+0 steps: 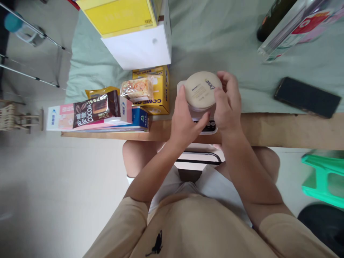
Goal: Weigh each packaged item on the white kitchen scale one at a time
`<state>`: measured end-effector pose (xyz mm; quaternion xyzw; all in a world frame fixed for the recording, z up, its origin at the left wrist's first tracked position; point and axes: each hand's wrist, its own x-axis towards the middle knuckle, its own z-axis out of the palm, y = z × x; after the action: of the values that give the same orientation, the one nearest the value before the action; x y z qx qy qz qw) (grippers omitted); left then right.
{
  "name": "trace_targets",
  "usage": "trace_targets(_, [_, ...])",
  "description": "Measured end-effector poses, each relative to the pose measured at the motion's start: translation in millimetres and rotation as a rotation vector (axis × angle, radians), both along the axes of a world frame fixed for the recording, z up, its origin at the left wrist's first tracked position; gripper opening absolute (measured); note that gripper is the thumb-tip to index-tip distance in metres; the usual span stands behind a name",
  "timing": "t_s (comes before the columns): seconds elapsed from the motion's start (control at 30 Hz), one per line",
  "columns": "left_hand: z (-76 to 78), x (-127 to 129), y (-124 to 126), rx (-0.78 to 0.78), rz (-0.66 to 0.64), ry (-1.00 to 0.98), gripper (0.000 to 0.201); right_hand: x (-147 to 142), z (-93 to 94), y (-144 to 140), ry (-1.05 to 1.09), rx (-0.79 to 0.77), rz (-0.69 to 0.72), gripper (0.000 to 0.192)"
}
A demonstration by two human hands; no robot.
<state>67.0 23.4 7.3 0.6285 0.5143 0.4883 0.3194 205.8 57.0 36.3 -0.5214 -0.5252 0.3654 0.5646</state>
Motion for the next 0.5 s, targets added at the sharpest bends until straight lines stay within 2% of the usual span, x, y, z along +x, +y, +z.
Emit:
trace_targets(0.13, [10.5,-4.1,12.4,-0.074,0.027,0.031,0.105,4.0,-6.0,-4.5,-0.058,0.025,0.024,0.038])
trace_targets(0.27, [38.5,-4.4,3.3,-0.173,0.06,0.14,0.105,6.9,-0.7,-18.3,-0.091,0.094,0.047,0.05])
trace_targets(0.37, [73.4,-12.1,-14.7,-0.131,0.045,0.195,0.101,0.9,23.5,-33.6,-0.04,0.117,0.084,0.052])
trace_targets(0.5, [136.1,-46.7,-29.0,0.009,0.018,0.265,0.101,-28.4,84.1,-46.7,0.092,0.218,0.211,0.053])
